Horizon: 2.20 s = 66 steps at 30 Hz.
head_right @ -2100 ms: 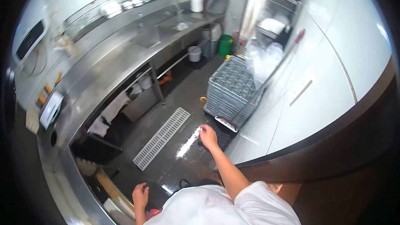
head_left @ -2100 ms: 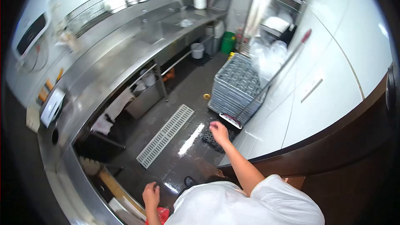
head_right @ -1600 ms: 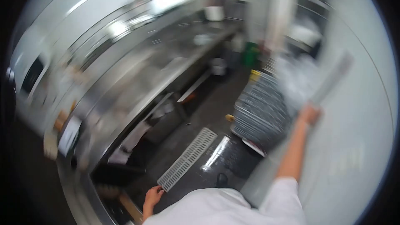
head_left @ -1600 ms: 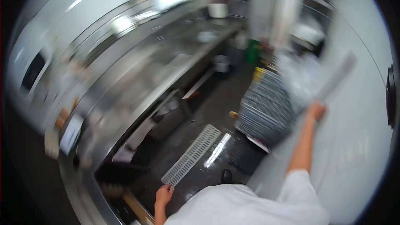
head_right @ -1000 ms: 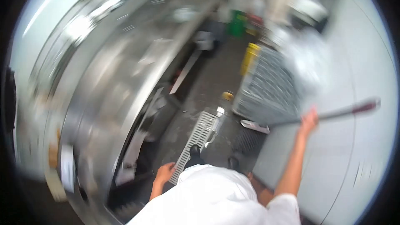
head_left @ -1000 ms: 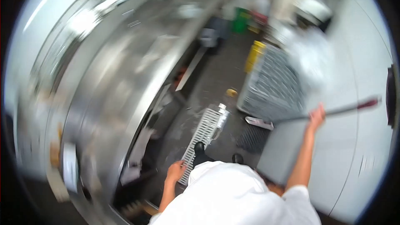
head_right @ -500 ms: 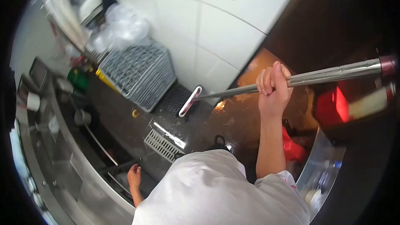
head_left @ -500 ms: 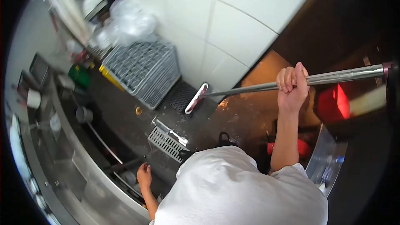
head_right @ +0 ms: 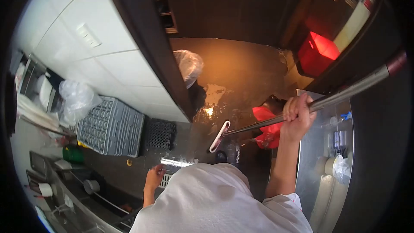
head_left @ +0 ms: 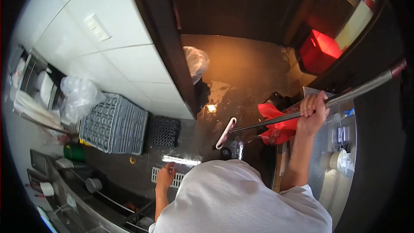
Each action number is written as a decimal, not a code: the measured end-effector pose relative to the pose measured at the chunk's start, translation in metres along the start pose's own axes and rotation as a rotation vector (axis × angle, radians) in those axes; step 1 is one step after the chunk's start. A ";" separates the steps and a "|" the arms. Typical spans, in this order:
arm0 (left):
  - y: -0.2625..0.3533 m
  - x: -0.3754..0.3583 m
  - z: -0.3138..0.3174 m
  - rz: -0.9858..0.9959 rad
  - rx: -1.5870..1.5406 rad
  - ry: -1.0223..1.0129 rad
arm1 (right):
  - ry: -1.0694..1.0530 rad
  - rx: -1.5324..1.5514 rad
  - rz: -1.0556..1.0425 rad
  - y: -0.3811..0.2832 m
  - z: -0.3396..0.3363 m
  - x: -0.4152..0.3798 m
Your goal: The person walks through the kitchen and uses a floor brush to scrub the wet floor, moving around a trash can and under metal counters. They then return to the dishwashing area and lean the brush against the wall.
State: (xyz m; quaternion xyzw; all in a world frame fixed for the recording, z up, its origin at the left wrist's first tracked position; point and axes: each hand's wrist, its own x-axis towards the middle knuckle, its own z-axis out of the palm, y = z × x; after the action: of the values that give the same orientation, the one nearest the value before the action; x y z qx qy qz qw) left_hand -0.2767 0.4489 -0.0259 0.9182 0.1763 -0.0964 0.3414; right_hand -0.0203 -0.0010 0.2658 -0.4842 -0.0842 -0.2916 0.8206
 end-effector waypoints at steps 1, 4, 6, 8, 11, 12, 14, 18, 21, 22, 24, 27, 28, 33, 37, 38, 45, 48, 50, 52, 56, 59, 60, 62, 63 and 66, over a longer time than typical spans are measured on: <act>0.011 0.009 0.008 -0.009 0.015 -0.034 | 0.042 -0.032 -0.038 -0.003 -0.022 0.012; 0.032 0.033 0.033 0.022 -0.027 -0.041 | 0.243 -0.199 -0.173 0.001 -0.057 0.044; 0.050 0.044 0.041 0.011 0.006 -0.081 | 0.275 -0.189 -0.245 -0.001 -0.060 0.071; 0.074 0.056 0.039 0.027 0.032 -0.103 | 0.248 -0.248 -0.209 0.004 -0.070 0.092; 0.104 0.074 0.033 0.032 -0.002 -0.082 | 0.146 -0.458 -0.026 0.036 -0.086 0.132; 0.115 0.085 0.031 0.023 -0.023 -0.077 | 0.104 -0.494 0.057 0.071 -0.096 0.144; 0.117 0.115 0.036 0.032 -0.032 -0.058 | -0.122 -0.228 0.086 0.101 -0.096 0.167; 0.155 0.195 0.043 -0.015 -0.151 -0.040 | 0.020 -0.189 -0.008 0.128 -0.037 0.240; 0.210 0.286 0.047 0.160 -0.273 -0.089 | -0.055 -0.147 -0.087 0.152 0.002 0.301; 0.239 0.319 0.045 0.236 -0.297 -0.098 | -0.043 -0.163 -0.119 0.157 0.018 0.315; 0.297 0.386 0.042 0.363 -0.194 -0.159 | -0.064 -0.151 -0.153 0.162 0.044 0.352; 0.380 0.476 0.044 0.496 -0.196 -0.275 | 0.101 -0.123 -0.174 0.153 0.071 0.396; 0.403 0.502 0.045 0.554 -0.185 -0.303 | 0.133 -0.088 -0.193 0.148 0.075 0.408; 0.451 0.610 0.070 0.633 -0.183 -0.287 | 0.232 -0.204 -0.352 0.137 0.026 0.446; 0.439 0.673 0.067 0.455 -0.141 -0.239 | 0.194 -0.137 -0.346 0.143 -0.025 0.479; 0.436 0.687 0.057 0.382 -0.128 -0.242 | 0.196 -0.108 -0.329 0.148 -0.035 0.491; 0.359 0.754 0.001 -0.039 -0.130 0.048 | -0.062 0.090 -0.128 0.265 -0.033 0.609; 0.337 0.755 -0.037 -0.258 -0.015 0.159 | -0.128 0.137 -0.041 0.334 -0.008 0.684; 0.320 0.741 -0.044 -0.333 0.096 0.235 | -0.079 0.127 0.033 0.377 0.018 0.719; 0.339 0.723 -0.060 -0.382 0.046 0.302 | -0.278 0.222 0.085 0.418 0.047 0.742; 0.348 0.698 -0.038 -0.406 -0.018 0.430 | -0.337 0.304 0.182 0.470 0.103 0.769; 0.378 0.688 -0.015 -0.504 -0.083 0.400 | -0.228 0.215 0.157 0.482 0.129 0.774; 0.381 0.686 0.000 -0.529 -0.089 0.379 | -0.240 0.231 0.157 0.486 0.122 0.779; 0.383 0.685 0.064 -0.560 -0.099 0.344 | -0.263 0.305 0.165 0.490 0.065 0.785; 0.389 0.690 0.084 -0.586 -0.140 0.314 | -0.269 0.336 0.170 0.491 0.043 0.789; 0.375 0.722 0.118 -0.425 -0.046 0.373 | -0.266 0.378 0.157 0.497 0.020 0.791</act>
State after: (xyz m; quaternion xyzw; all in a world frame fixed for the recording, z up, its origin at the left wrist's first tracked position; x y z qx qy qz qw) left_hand 0.5267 0.2924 -0.1069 0.8545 0.4267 0.0088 0.2962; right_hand 0.9062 -0.1184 0.2386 -0.3614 -0.2064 -0.1396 0.8985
